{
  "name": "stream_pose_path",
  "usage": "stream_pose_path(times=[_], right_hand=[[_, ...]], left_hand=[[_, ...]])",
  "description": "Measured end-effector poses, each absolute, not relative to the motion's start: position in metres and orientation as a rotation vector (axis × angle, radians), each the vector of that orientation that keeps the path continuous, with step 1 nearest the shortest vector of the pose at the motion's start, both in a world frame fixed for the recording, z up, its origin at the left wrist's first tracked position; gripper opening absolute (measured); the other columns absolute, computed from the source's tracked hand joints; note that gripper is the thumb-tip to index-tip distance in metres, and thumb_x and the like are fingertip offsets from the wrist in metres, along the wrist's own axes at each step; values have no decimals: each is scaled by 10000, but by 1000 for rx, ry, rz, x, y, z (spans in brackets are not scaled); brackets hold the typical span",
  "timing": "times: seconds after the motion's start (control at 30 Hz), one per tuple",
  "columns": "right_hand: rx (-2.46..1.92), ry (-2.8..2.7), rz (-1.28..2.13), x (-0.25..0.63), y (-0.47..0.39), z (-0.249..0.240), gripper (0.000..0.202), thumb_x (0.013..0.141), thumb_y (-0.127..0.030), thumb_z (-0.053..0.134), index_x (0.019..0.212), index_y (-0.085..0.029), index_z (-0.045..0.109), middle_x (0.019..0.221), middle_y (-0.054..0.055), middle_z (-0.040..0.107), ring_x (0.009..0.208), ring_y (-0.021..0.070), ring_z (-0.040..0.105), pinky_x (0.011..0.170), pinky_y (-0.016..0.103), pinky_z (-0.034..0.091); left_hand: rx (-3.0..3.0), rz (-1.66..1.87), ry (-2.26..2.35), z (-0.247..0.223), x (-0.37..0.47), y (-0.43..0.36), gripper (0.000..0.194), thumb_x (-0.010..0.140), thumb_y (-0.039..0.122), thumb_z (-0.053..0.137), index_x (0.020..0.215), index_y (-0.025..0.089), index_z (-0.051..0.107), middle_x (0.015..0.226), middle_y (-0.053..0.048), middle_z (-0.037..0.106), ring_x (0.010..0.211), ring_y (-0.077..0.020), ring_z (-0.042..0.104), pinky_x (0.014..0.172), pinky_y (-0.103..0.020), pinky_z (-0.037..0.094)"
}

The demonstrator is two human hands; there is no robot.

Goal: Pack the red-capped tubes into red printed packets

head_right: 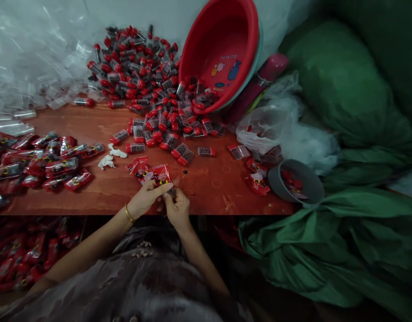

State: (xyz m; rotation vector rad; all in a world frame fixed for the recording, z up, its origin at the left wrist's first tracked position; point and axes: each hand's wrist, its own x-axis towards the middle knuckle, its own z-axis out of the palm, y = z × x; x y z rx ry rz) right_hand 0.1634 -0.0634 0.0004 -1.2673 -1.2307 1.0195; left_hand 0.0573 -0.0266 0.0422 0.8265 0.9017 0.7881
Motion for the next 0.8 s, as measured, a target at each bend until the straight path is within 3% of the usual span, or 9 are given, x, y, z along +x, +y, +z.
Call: stream_pose_path(times=[0.17,0.23,0.3,0.4,0.47,0.6,0.8], right_hand=[[-1401,-1556,476,181,-51,-9,279,803,-468,599,710,-205,573,575,-14,624,520,136,596,538,256,495],[-1420,-1679,280,187,-45,-5,311,775,-495,617,850,-193,600,713,34,665,642,168,633,612,287,520],[-1395,-1826,89,191,-38,3,487,751,-533,615,1059,-160,568,943,113,667,864,228,641,759,358,526],[-1295,-2113,-139,192,-31,19,631,795,-511,546,1281,-124,438,1192,172,576,1120,275,537,1002,459,387],[-1239,-2251,-196,192,-28,26,604,823,-458,504,1313,-120,406,1194,164,572,1123,269,521,1041,466,324],[-1122,-2323,-179,193,-24,30,575,792,-462,488,1241,-104,450,1087,156,591,1042,276,526,1000,470,337],[-946,-2284,-194,193,-14,22,518,762,-484,507,1138,-130,467,924,113,559,889,263,532,962,522,393]], left_hand=[[785,877,852,36,54,-28,410,517,477,798,646,126,631,613,11,594,583,-89,517,604,-233,443],[822,893,868,33,50,-27,411,526,481,789,674,129,637,656,-2,609,635,-108,522,666,-258,445],[907,876,915,28,47,-27,394,570,486,753,676,131,620,641,5,577,621,-108,491,648,-258,426],[1126,815,1044,19,42,-27,353,637,479,672,616,144,561,577,32,481,570,-98,418,565,-240,362],[1273,773,1133,17,40,-28,332,669,459,619,574,159,512,550,44,423,548,-94,375,520,-230,308],[1407,674,1179,20,38,-32,315,710,412,560,538,169,457,526,53,360,518,-85,323,482,-226,250],[1329,695,1082,16,38,-36,240,723,351,575,608,145,530,566,49,404,548,-87,374,518,-211,325]])
